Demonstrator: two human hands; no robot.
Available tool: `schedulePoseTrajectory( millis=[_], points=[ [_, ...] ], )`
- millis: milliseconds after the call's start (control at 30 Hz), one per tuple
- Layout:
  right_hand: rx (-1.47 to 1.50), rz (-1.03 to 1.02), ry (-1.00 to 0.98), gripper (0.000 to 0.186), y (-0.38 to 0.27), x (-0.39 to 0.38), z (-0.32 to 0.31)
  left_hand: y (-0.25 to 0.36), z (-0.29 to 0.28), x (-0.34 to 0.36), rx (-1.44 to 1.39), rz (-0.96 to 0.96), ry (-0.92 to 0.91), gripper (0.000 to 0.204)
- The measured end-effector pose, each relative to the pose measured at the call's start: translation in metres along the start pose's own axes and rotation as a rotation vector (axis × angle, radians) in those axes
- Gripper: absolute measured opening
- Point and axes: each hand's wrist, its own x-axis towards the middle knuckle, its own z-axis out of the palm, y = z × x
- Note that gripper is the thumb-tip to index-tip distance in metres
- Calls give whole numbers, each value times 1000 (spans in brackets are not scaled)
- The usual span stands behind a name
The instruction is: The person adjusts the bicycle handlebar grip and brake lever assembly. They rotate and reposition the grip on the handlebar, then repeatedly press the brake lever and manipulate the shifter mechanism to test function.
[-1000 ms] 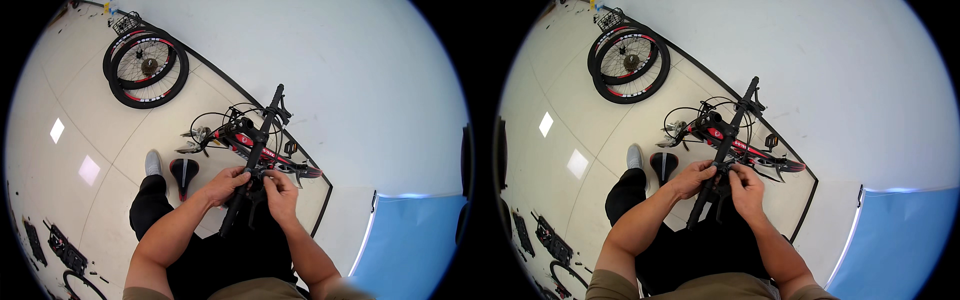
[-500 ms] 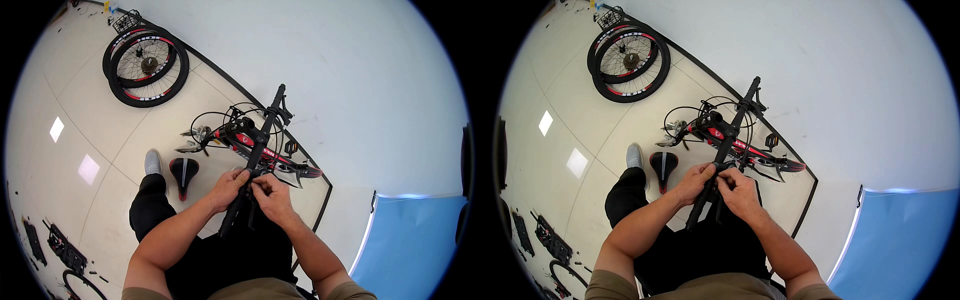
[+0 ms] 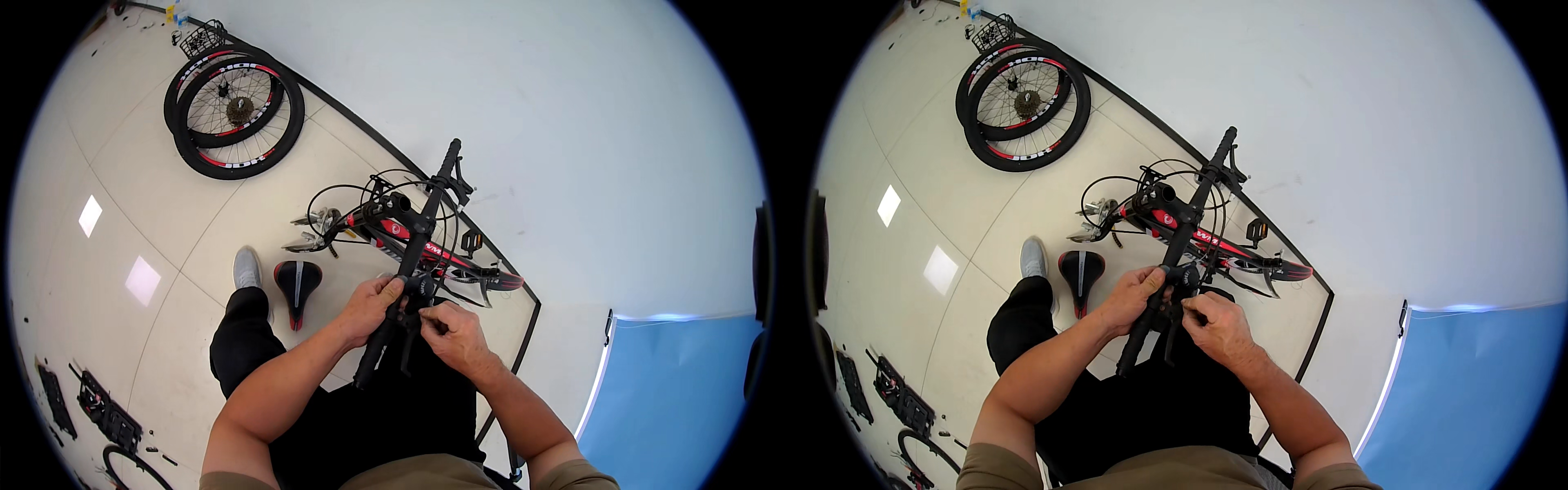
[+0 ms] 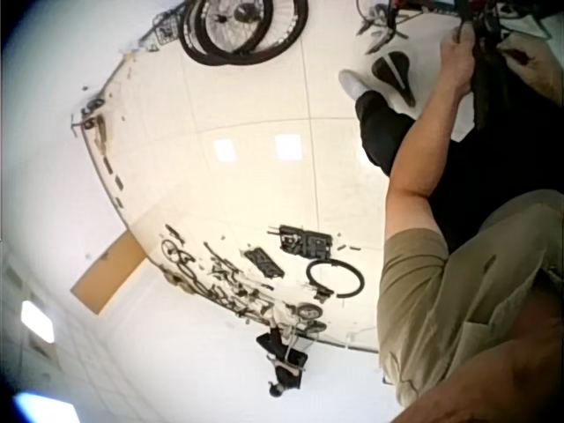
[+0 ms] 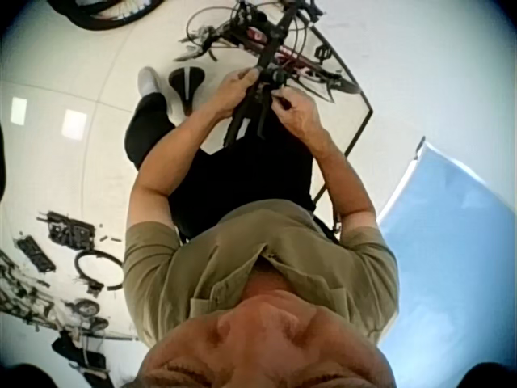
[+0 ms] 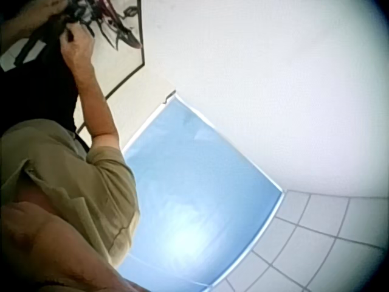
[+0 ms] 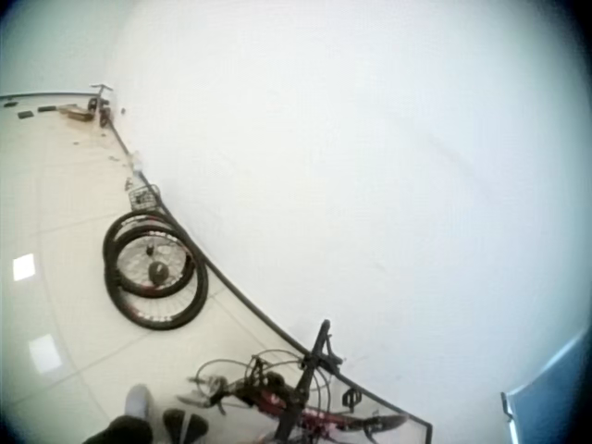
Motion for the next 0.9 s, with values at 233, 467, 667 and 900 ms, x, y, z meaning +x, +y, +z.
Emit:
schedulePoseTrajectory(
  millis=[233, 467, 667, 900],
  points=[
    [-41, -60, 46, 14, 12, -4, -1, 0, 0, -1, 8, -5, 11, 35],
    [-169, -155, 19, 14, 27, -4, -13, -1, -1, 1, 57, 4, 33, 35],
    [211, 103, 41, 12, 21, -9, -11, 5, -6, -3, 44, -22, 9, 37],
    [352, 310, 197, 13, 33, -23, 6, 6, -7, -2, 28, -44, -16, 37]
  ],
)
